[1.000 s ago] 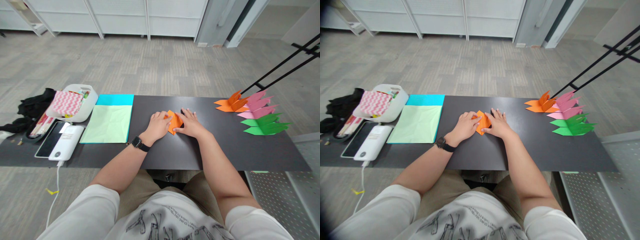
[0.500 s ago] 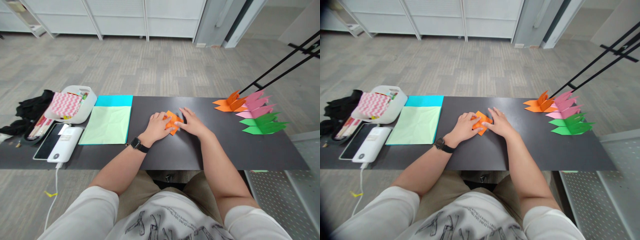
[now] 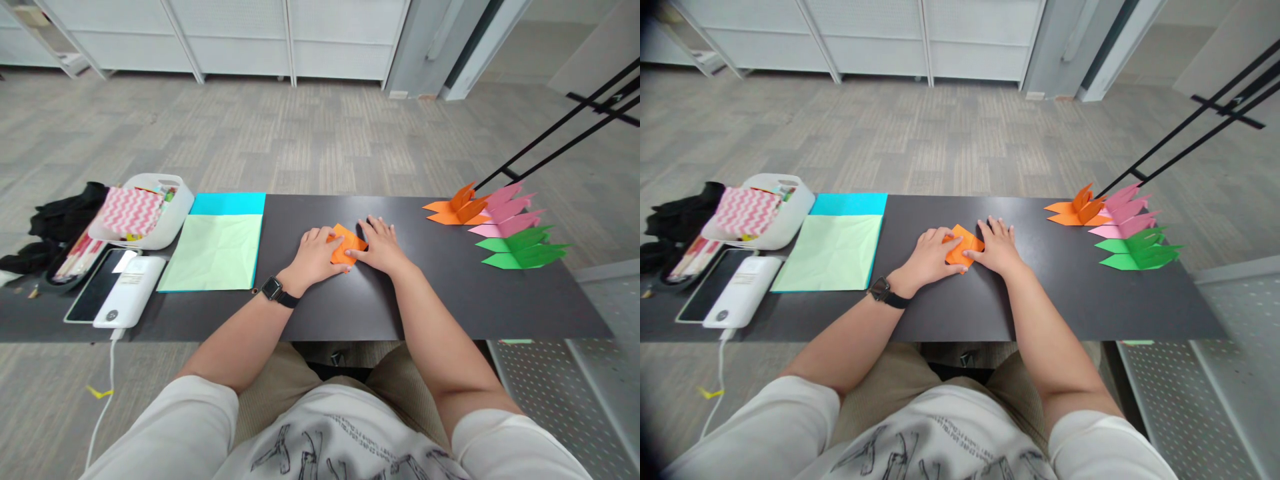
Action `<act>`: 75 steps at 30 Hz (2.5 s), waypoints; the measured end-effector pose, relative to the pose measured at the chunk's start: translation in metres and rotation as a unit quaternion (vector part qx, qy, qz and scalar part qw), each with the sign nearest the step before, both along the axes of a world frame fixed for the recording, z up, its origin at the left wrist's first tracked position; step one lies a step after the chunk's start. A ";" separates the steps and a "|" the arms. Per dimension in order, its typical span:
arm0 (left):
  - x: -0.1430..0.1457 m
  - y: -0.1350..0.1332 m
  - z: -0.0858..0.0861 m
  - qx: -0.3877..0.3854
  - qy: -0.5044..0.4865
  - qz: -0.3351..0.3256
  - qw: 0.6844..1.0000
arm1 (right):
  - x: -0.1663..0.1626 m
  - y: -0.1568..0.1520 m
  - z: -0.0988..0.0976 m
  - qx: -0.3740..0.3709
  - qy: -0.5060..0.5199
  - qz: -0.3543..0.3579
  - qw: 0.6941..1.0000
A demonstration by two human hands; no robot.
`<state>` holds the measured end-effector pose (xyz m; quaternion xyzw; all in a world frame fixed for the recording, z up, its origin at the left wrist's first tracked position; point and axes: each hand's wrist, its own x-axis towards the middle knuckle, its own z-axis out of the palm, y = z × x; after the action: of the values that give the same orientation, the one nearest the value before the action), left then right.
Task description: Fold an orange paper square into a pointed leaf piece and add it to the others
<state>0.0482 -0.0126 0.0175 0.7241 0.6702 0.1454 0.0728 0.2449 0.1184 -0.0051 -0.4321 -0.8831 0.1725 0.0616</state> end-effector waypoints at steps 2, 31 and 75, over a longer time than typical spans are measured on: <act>0.000 0.000 0.001 -0.005 0.004 0.000 1.000 | -0.002 0.004 -0.003 0.006 0.015 -0.016 1.000; -0.001 0.005 0.000 -0.005 -0.020 0.023 1.000 | -0.006 0.004 -0.009 0.031 0.019 -0.037 0.999; -0.006 0.011 -0.007 0.005 -0.023 0.007 1.000 | -0.009 0.005 -0.008 0.038 0.056 -0.043 0.997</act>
<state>0.0422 -0.0016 0.0104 0.7160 0.6729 0.1664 0.0836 0.2360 0.1233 -0.0129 -0.4568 -0.8647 0.1601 0.1342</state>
